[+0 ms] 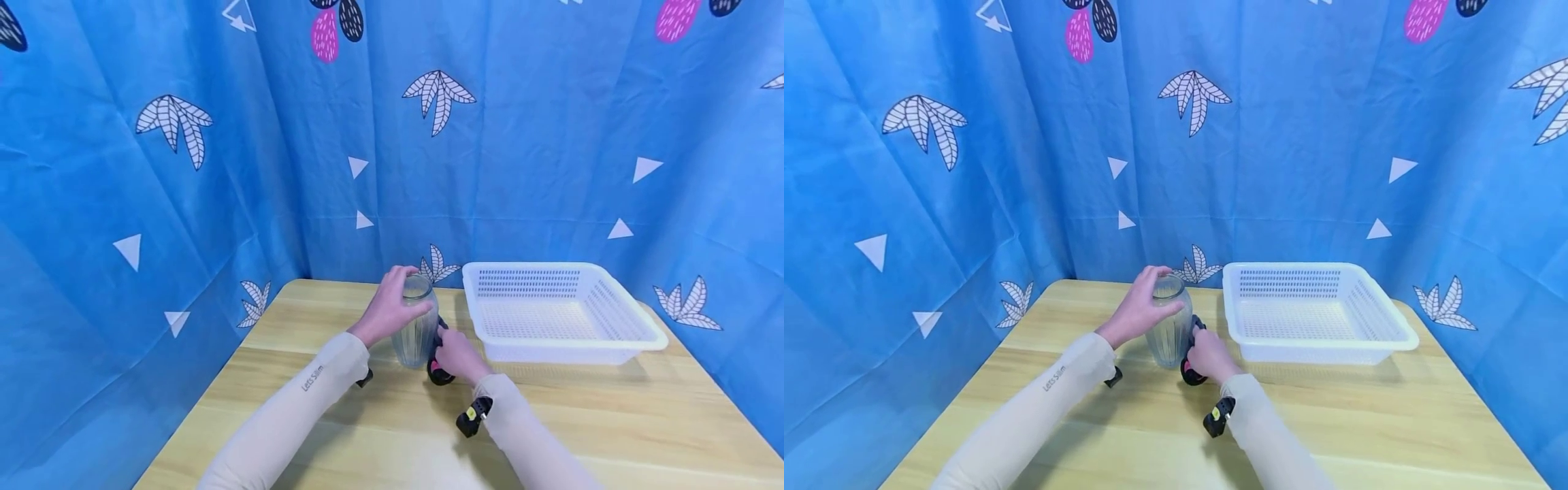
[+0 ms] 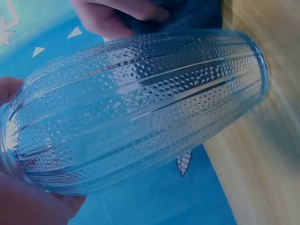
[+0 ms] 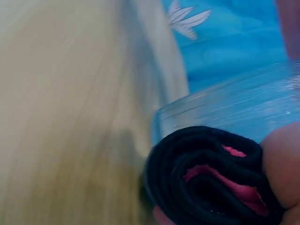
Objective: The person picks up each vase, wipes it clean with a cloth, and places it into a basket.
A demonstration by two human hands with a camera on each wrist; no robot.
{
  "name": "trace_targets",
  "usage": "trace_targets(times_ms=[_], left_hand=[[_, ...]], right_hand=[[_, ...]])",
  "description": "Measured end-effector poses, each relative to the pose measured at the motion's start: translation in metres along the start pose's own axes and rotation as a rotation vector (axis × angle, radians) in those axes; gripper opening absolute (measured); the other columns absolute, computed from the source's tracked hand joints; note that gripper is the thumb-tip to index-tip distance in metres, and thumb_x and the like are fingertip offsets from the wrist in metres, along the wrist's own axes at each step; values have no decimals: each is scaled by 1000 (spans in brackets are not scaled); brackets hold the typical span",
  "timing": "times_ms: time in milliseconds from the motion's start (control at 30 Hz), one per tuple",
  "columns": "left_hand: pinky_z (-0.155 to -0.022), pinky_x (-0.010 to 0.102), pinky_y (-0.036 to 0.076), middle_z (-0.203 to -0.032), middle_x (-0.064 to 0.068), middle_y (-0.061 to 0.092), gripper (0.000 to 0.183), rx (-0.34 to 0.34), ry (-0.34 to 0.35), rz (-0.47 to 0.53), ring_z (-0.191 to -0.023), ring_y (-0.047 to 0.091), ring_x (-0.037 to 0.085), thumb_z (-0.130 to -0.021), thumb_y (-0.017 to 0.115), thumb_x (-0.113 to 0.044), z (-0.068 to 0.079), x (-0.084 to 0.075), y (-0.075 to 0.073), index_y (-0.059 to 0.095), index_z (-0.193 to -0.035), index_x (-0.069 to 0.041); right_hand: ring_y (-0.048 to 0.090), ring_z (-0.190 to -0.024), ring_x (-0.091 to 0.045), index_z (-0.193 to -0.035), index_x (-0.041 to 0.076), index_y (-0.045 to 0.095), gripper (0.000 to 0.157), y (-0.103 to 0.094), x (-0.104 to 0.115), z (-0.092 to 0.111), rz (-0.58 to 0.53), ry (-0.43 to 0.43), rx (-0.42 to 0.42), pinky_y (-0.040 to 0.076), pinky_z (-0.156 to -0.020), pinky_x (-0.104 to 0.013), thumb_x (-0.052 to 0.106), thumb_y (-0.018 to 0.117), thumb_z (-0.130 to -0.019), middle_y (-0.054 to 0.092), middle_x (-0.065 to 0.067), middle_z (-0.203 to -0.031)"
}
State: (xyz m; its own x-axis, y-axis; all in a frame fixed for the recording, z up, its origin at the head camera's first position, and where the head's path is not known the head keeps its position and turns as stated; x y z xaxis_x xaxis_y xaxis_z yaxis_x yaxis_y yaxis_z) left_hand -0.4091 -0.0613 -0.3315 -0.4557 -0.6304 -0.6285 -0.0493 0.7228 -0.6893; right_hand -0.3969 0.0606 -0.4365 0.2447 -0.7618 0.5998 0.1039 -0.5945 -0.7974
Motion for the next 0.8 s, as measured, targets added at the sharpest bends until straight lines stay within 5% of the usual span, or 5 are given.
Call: trace_targets(times_ms=[167,400,633,800], left_hand=[[-99,47,49,-137,7,37,75,-7,-19,-67,-122,43,21,-84,74,-53,1,2,0,41,-145,-23],[-103,46,47,-138,10,45,78,-12,-3,-92,-123,48,22,-85,77,-48,1,-3,-7,40,-148,-19],[-110,49,42,-145,8,44,79,46,6,5,-135,47,29,-86,79,-36,1,-6,-3,38,-150,-17],[-110,49,42,-145,7,42,75,73,24,86,-135,47,27,-86,77,-24,0,-6,0,40,-150,-16]], right_hand=[[65,-87,-26,-148,1,47,58,-19,7,8,17,22,-38,53,-76,-42,4,56,-91,65,-26,-126],[63,-73,-23,-156,6,36,64,-64,39,21,-4,-31,-153,52,-67,-38,6,56,-94,67,-25,-117],[67,-95,-36,-156,13,37,68,-96,67,27,69,-130,-294,54,-84,-51,5,59,-92,63,-25,-130],[66,-104,-41,-156,16,39,67,-92,60,17,55,-99,-296,53,-88,-54,3,57,-92,59,-27,-135]])
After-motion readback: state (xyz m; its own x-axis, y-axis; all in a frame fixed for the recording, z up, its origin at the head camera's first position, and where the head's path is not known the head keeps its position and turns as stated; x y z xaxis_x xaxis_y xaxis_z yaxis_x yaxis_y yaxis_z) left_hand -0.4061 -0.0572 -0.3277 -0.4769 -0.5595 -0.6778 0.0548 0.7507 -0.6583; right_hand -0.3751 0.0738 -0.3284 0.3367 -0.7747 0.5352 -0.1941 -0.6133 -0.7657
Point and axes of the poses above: each hand's wrist, its own z-axis away from the middle knuckle, its own y-axis out of the palm, x = y × z, the point moved 10 cm from there along -z, towards the middle knuckle
